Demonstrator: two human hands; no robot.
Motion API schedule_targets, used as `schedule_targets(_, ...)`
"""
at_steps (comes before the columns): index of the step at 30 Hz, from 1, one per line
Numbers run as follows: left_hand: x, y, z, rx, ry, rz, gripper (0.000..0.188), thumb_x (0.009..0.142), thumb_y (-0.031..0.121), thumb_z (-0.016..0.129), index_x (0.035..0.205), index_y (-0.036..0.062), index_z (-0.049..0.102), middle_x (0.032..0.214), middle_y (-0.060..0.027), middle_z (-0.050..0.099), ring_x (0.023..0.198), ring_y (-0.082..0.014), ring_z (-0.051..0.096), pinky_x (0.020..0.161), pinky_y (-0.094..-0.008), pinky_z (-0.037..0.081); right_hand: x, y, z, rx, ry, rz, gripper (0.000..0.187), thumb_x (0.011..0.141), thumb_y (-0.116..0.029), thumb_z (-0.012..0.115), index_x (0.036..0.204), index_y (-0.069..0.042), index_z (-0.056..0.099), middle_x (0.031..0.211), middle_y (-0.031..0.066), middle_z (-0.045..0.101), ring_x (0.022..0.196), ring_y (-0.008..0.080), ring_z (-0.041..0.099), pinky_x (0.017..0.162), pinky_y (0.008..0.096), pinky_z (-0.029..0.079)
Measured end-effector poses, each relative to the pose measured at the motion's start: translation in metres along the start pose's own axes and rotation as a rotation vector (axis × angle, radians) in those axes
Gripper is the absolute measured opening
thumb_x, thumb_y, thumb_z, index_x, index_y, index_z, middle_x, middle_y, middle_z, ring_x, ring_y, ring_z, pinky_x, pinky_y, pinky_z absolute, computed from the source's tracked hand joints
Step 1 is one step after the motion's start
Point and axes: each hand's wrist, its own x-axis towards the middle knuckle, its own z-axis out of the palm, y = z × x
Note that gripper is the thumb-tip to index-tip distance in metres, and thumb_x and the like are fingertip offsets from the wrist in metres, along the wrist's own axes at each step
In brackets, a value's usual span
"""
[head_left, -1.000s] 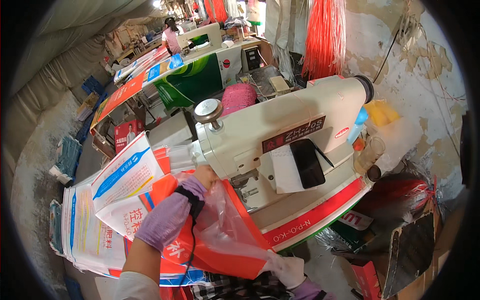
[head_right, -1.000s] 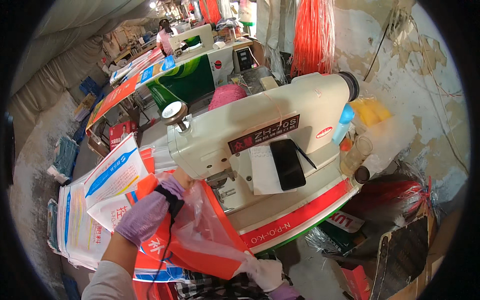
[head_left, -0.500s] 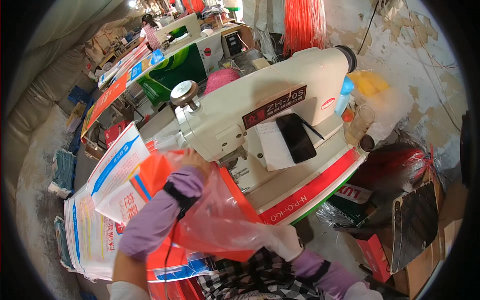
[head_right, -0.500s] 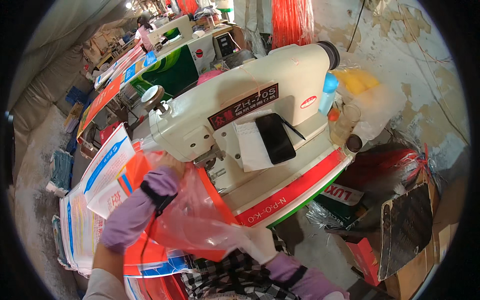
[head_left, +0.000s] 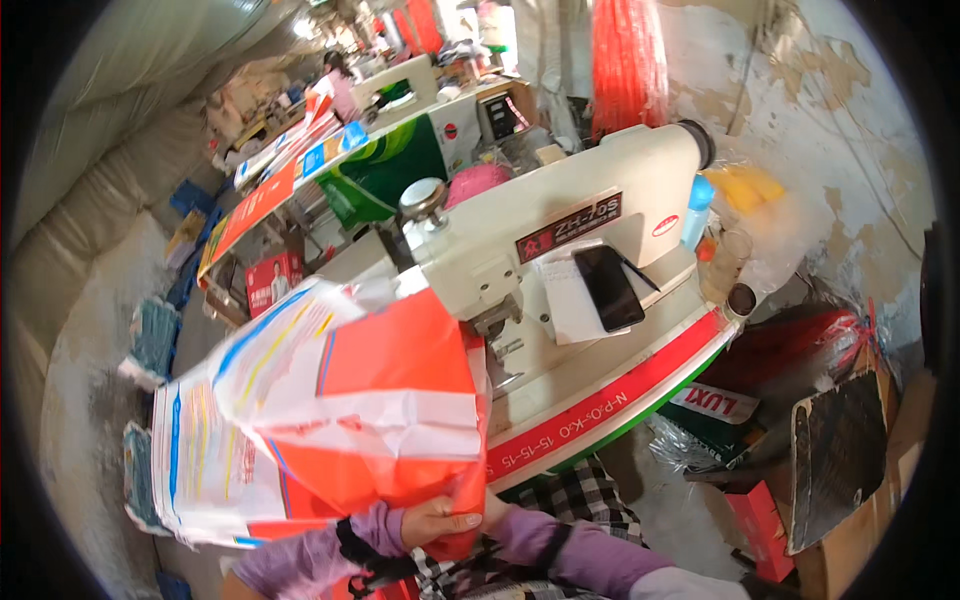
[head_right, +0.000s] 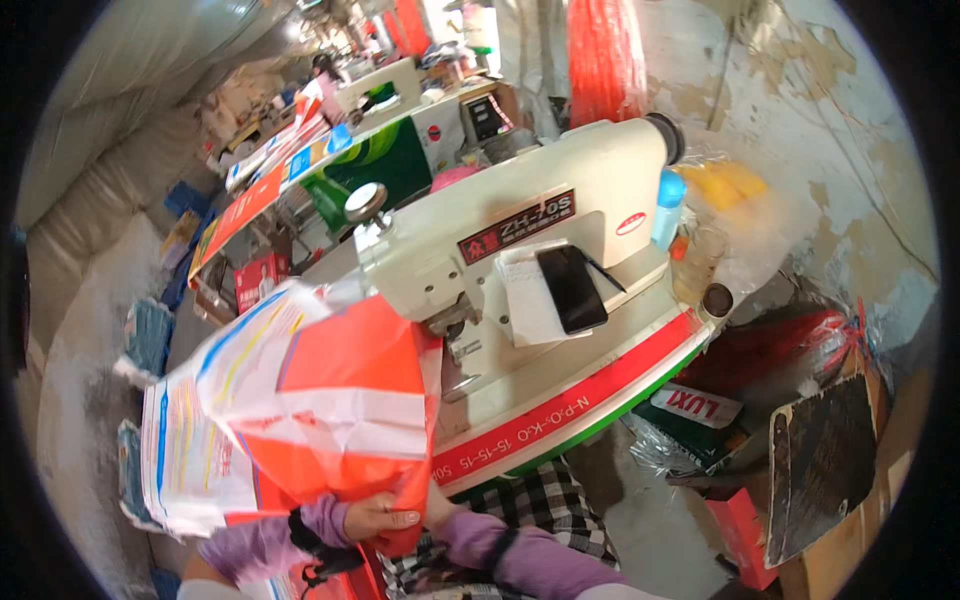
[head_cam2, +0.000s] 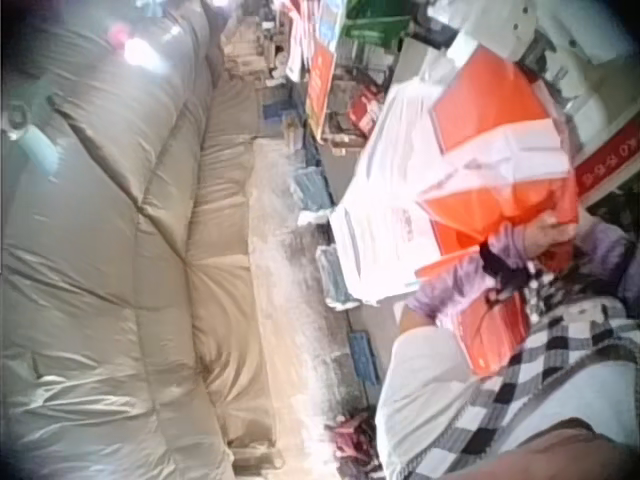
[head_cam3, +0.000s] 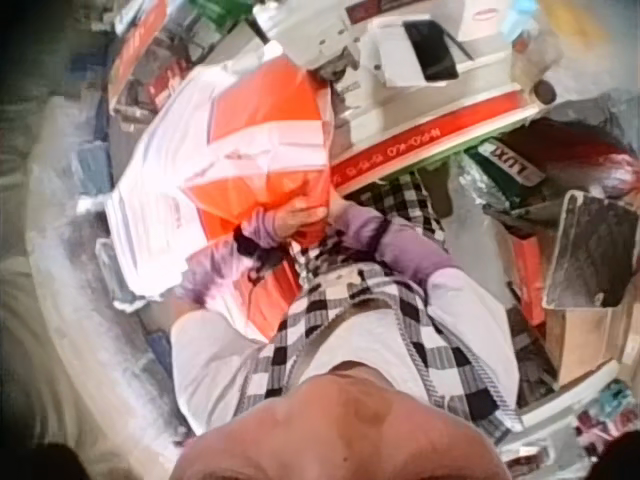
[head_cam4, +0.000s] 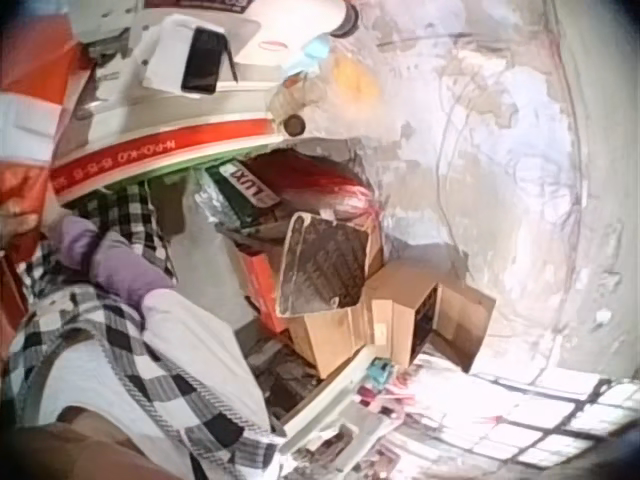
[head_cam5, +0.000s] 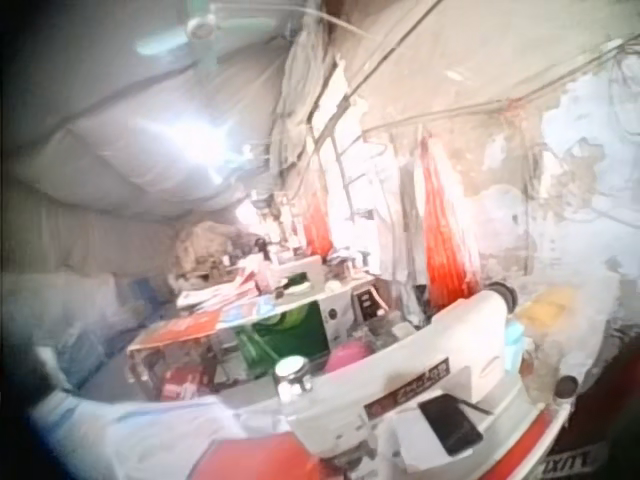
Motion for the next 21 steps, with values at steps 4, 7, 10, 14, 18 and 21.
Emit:
schedule_targets(4, 0.013, -0.045, -0.022, -0.358, 0.099, 0.268, 0.043, 0.099, 0.044, 0.043, 0.090, 0.0045, 0.060, 0.077, 0.0021, 0.052, 0.068, -0.0110, 0.048, 0.068, -0.0260, 0.040, 0.008, -0.052, -0.049, 0.217, 0.077, 0.420, 0.032, 0.099, -0.023, 0.043, 0.121, -0.004, 0.056, 0.114, 0.0081, 0.063, 0.100, 0.0200, 0.061, 0.091, 0.0363, 0.048)
schedule_targets(7, 0.022, 0.015, 0.009, -0.224, 0.142, 0.029, 0.030, 0.096, 0.030, 0.052, 0.106, 0.0035, 0.063, 0.087, -0.0008, 0.058, 0.086, -0.0157, 0.054, 0.066, -0.0343, 0.044, 0.005, -0.066, -0.056, -0.405, 0.064, 0.102, 0.042, 0.096, -0.033, 0.050, 0.118, 0.002, 0.056, 0.109, 0.0116, 0.063, 0.099, 0.0206, 0.061, 0.087, 0.0314, 0.046)
schedule_targets(10, 0.025, 0.039, 0.006, 0.763, 0.076, 0.206, 0.016, 0.086, 0.016, 0.060, 0.099, 0.0082, 0.066, 0.088, -0.0013, 0.061, 0.086, -0.0197, 0.057, 0.060, -0.0380, 0.046, -0.009, -0.069, -0.049, -0.493, 0.104, 0.215, 0.048, 0.086, -0.023, 0.056, 0.125, 0.005, 0.049, 0.110, 0.0146, 0.063, 0.104, 0.0229, 0.059, 0.088, 0.0316, 0.046)
schedule_targets(14, 0.050, 0.088, 0.041, 1.710, 0.171, 0.896, 0.015, 0.069, 0.013, 0.062, 0.084, 0.0110, 0.066, 0.075, -0.0046, 0.062, 0.067, -0.0257, 0.062, 0.057, -0.0385, 0.051, -0.046, -0.059, -0.056, -0.613, 0.031, 0.049, 0.057, 0.083, -0.020, 0.055, 0.134, 0.001, 0.041, 0.106, 0.0211, 0.064, 0.099, 0.0315, 0.063, 0.086, 0.0356, 0.048)
schedule_targets(18, 0.028, 0.043, 0.071, 1.735, 0.052, 0.249, 0.013, 0.077, 0.018, 0.056, 0.079, 0.0056, 0.061, 0.057, -0.0103, 0.060, 0.055, -0.0299, 0.064, 0.047, -0.0433, 0.050, -0.078, -0.091, -0.051, -0.873, 0.045, 0.053, 0.060, 0.084, -0.020, 0.051, 0.140, -0.005, 0.035, 0.100, 0.0306, 0.060, 0.093, 0.0433, 0.061, 0.082, 0.0441, 0.050)
schedule_targets(21, 0.027, 0.036, 0.079, 1.707, -0.040, 0.143, 0.015, 0.080, 0.019, 0.053, 0.077, 0.0054, 0.056, 0.058, -0.0106, 0.060, 0.055, -0.0313, 0.064, 0.048, -0.0436, 0.051, -0.065, -0.102, -0.042, -0.850, 0.036, 0.235, 0.058, 0.087, -0.020, 0.048, 0.141, -0.008, 0.032, 0.088, 0.0271, 0.063, 0.083, 0.0419, 0.063, 0.075, 0.0459, 0.050)
